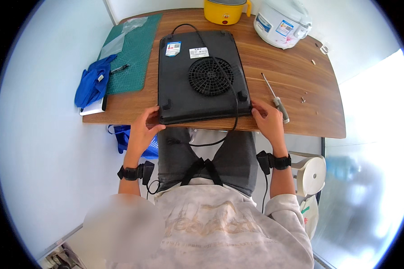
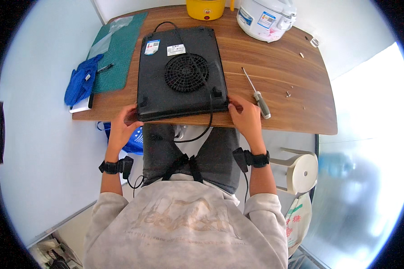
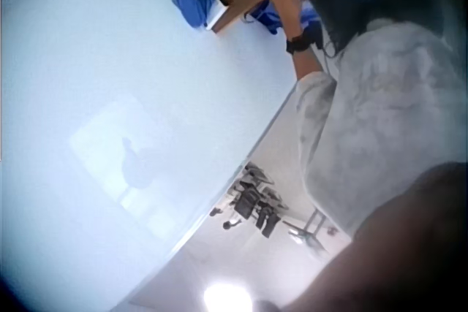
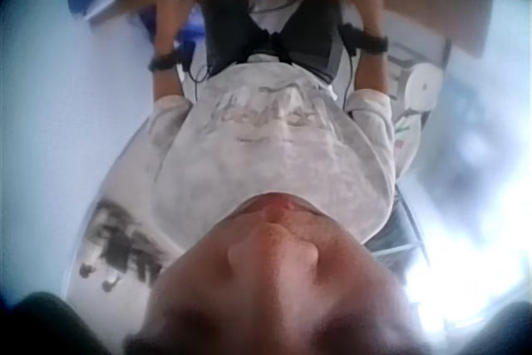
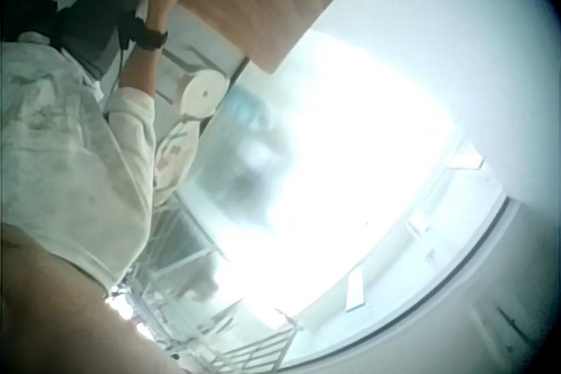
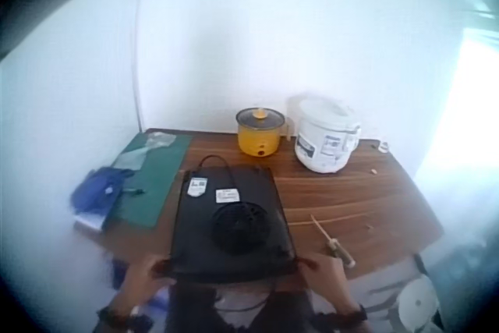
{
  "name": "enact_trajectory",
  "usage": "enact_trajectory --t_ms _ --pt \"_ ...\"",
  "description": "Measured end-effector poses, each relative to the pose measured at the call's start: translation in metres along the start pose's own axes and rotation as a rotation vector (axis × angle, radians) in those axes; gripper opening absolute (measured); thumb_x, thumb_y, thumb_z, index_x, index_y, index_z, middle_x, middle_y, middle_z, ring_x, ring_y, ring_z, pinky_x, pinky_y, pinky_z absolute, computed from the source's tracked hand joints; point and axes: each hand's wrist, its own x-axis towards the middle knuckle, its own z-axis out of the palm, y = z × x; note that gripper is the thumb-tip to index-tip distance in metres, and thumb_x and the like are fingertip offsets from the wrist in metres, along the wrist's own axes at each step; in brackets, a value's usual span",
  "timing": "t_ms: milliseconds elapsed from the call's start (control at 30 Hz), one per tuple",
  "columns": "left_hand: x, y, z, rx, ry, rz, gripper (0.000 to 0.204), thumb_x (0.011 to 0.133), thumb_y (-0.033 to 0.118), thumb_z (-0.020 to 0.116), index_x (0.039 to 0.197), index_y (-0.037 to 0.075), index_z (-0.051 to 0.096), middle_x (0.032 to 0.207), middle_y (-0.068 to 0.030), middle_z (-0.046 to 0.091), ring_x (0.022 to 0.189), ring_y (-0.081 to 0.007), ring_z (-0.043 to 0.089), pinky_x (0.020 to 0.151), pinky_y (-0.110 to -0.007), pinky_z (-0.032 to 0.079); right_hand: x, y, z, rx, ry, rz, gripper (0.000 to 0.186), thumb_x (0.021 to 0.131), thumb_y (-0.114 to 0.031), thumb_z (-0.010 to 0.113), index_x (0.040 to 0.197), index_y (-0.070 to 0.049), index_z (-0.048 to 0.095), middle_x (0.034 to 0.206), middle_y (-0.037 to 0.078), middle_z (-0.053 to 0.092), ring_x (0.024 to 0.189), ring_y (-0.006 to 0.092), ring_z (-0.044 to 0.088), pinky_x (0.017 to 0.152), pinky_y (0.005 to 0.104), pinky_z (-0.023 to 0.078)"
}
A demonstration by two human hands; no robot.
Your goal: The person uses a screwdriver to tighten screws on the control panel of a disassembled induction cooktop. They then reassemble the cooktop by placing the top cover back on and securing it with screws.
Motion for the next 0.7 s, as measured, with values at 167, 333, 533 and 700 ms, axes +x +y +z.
enact_trajectory --t_ms 167,333,533,700 --pt "-0.001 -0.006 -0.010 -0.029 -0.052 -0.005 0.055 0.084 -0.005 0.076 0.136 0.003 0.060 0.132 -0.0142 0.069 0.116 -0.0252 0.069 0.097 -0.035 0.058 0.001 -0.003 -0.002 0.042 -0.031 0.003 0.025 0.089 -0.005 0.073 0.113 0.000 0.075 0.101 0.019 0.077 0.087 0.0283 0.076 0.080 0.0349 0.056" --pt "0.001 -0.007 -0.011 0.011 -0.063 0.039 0.049 0.088 -0.005 0.073 0.136 0.002 0.062 0.136 -0.0113 0.068 0.114 -0.0201 0.070 0.094 -0.032 0.059 0.005 -0.002 -0.002 -0.043 -0.037 -0.003 0.026 0.087 -0.007 0.076 0.112 -0.001 0.077 0.099 0.019 0.076 0.087 0.0295 0.075 0.080 0.0361 0.056" --pt "0.012 -0.007 -0.022 -0.029 -0.106 -0.042 0.041 0.098 0.015 0.069 0.135 -0.001 0.062 0.117 -0.0162 0.074 0.100 -0.0187 0.073 0.086 -0.029 0.059 0.010 0.008 -0.006 -0.045 -0.101 0.034 0.028 0.087 -0.009 0.078 0.113 -0.001 0.076 0.092 0.020 0.076 0.083 0.0264 0.074 0.077 0.0352 0.055" --pt "0.034 0.026 -0.020 0.185 -0.018 -0.005 0.044 0.102 0.026 0.064 0.138 0.001 0.060 0.110 -0.0210 0.075 0.098 -0.0245 0.075 0.084 -0.034 0.057 0.008 0.014 -0.007 0.082 -0.201 0.107 0.028 0.087 -0.009 0.078 0.113 -0.001 0.076 0.091 0.020 0.076 0.081 0.0238 0.074 0.075 0.0333 0.055"
